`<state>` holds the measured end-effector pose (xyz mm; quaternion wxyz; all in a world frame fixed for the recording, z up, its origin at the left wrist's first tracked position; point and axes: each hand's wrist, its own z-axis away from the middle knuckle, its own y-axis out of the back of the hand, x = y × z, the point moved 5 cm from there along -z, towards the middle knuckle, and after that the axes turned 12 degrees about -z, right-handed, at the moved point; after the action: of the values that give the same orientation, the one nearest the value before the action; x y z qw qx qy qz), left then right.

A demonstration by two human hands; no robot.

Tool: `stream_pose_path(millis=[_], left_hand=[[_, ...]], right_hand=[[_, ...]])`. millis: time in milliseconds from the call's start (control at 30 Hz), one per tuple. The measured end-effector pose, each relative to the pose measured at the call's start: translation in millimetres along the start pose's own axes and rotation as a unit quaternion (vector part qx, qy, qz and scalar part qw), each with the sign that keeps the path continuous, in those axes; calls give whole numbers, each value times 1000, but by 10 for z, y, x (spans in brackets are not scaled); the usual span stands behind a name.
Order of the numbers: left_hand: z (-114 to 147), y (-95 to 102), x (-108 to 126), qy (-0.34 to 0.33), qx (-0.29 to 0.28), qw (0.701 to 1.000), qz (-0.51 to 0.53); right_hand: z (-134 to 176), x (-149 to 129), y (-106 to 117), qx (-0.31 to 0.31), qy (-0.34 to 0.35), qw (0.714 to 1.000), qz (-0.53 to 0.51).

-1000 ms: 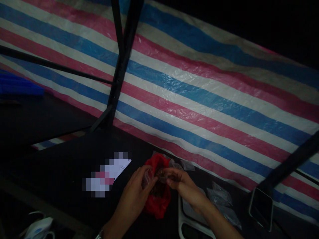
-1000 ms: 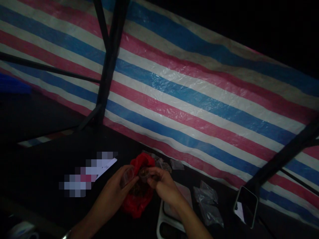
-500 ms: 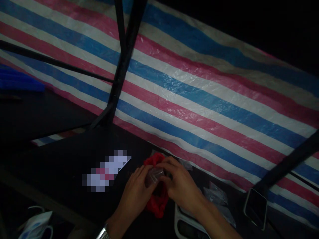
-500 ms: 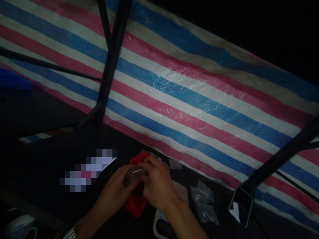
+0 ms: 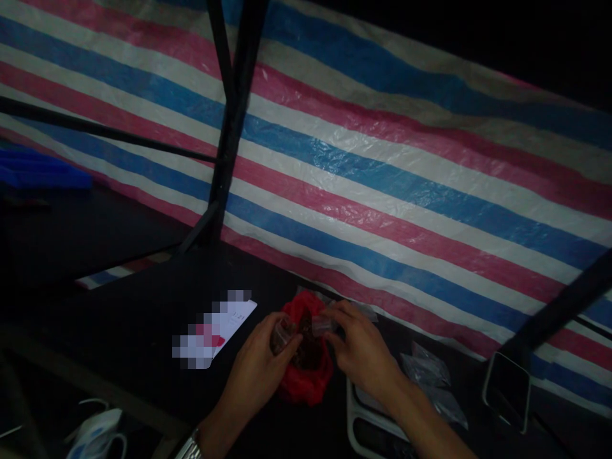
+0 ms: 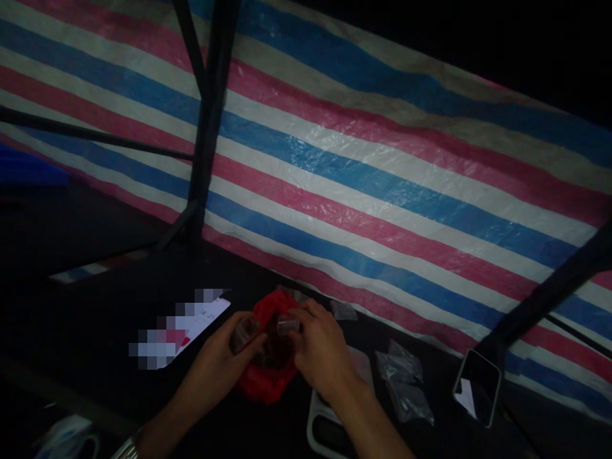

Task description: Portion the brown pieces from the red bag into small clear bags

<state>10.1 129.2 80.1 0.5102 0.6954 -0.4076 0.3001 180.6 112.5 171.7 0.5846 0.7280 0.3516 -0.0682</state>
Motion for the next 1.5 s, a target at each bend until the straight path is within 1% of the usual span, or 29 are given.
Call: stream_pose_path(millis=[67, 133, 267, 433, 600, 667, 800, 933, 1067, 1133, 1333, 1500], left_hand=[[12, 30, 0, 22, -4, 1000, -9], [36, 52, 4, 45, -4, 999, -21], [83, 41, -11, 72, -21, 997, -17], [75, -3, -68, 87, -39, 994, 52], [41, -28, -86, 105, -16, 985, 139], [35, -37, -99, 119, -4, 978, 169], [36, -57, -153, 162, 14, 964, 212], [43, -67, -165, 185, 25, 954, 234], [61, -64, -109, 176, 37, 953, 243], [72, -81, -77, 165, 36, 954, 247], [45, -204, -36, 118, 10, 958, 261], [-25, -184, -20, 81, -6, 964, 251]], right_hand=[[-21, 115, -85, -53, -12, 998, 40], [-47, 213, -178, -82, -16, 994, 66], [-115, 352, -318, -58, -33, 995, 69], [-121, 476, -388, -36, -60, 997, 24], [-62, 494, -338, -42, -47, 998, -1], [-49, 497, -351, -51, -45, 997, -23], [-42, 542, -425, -53, -66, 993, -78], [-27, 593, -450, -35, -93, 988, -114], [-11, 642, -498, -41, -125, 978, -160], [-7, 661, -528, -33, -138, 974, -178], [25, 659, -560, 6, -149, 969, -196], [74, 635, -577, 28, -152, 963, -221]])
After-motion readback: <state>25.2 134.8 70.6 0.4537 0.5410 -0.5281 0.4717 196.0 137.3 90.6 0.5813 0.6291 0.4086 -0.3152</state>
